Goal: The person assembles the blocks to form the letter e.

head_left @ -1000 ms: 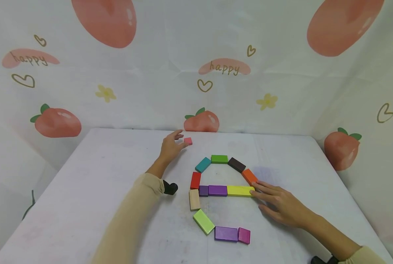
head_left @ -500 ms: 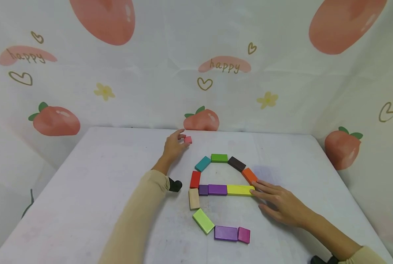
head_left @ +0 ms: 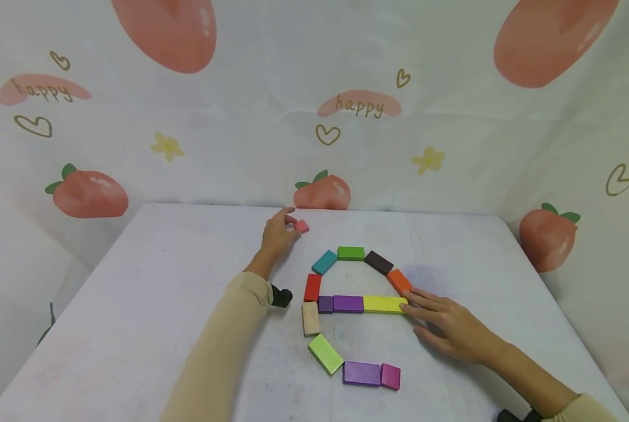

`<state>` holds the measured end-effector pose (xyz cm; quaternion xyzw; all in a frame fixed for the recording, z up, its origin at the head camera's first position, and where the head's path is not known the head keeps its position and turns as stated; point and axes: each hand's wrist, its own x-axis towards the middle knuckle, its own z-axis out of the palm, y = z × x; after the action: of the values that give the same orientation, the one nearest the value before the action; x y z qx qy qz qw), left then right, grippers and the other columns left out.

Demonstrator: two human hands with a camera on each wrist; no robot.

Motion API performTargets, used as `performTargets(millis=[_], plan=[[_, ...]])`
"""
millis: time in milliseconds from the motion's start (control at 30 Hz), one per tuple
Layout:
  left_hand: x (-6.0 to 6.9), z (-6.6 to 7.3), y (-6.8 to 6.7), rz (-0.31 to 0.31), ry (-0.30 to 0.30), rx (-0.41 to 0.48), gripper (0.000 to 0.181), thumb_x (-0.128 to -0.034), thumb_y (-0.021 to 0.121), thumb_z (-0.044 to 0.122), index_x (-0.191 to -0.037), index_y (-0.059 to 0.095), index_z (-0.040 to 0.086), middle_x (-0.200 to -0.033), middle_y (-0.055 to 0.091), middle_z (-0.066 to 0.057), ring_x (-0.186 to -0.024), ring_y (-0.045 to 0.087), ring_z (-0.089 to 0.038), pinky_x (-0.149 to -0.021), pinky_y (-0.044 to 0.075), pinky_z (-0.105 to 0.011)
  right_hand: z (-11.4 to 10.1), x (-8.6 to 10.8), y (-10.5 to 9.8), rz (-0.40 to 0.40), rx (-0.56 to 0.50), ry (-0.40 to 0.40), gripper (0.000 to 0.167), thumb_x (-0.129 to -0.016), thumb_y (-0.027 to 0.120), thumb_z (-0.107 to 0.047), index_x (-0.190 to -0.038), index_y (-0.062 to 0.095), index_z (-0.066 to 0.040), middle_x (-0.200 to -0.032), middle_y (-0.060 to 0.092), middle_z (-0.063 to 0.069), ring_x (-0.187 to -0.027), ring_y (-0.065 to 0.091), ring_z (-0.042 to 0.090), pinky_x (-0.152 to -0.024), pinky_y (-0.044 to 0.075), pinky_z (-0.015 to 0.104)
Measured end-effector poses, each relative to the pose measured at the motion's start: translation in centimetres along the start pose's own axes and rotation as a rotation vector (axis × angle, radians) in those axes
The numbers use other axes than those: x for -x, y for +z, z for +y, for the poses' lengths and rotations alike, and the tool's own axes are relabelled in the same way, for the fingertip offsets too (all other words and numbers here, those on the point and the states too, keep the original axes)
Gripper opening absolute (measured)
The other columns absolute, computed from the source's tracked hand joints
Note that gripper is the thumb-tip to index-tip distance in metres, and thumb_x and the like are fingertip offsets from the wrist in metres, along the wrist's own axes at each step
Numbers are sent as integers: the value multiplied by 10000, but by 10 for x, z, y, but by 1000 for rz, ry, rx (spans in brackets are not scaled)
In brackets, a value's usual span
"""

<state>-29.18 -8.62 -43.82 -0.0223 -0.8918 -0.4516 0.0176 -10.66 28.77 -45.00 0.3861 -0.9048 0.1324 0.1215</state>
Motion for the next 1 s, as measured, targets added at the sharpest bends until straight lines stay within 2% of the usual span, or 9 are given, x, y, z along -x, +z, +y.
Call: performTargets(millis=[367,667,800,1000], plan=[[0,-3,-2,-33,-25,44,668,-868,710,28,-1467,421,91,-1135,628,-139,-1050,578,-294,-923,538,-410,-1,1,0,3,-2,1,580,-769,813,-154,-1329,661,-171,-1425,572,59,-1287,549,291,-886,542,519],[7,1,-2,-41,16,87,697,-858,761,91,-1463,417,96,-1130,634,-135,-1072,593,-290,-916,549,-402,-1,-1,0,-4,-8,6,564,-787,803,-162,-1333,659,-174,-1431,566,62,-1287,548,294,-886,540,527],[12,10,2,-55,79,119,697,-845,799,124,-1443,442,79,-1108,648,-127,-1086,597,-287,-900,558,-393,-1,-1,-1,-6,-6,8,558,-791,802,-168,-1331,661,-177,-1431,567,59,-1286,550,294,-884,541,527],[31,31,14,-111,254,130,618,-855,766,75,-1405,483,55,-1057,678,-115,-1086,614,-310,-907,552,-421,-1,0,0,1,-8,4,568,-779,808,-158,-1328,662,-165,-1427,569,63,-1283,552,302,-888,541,524]])
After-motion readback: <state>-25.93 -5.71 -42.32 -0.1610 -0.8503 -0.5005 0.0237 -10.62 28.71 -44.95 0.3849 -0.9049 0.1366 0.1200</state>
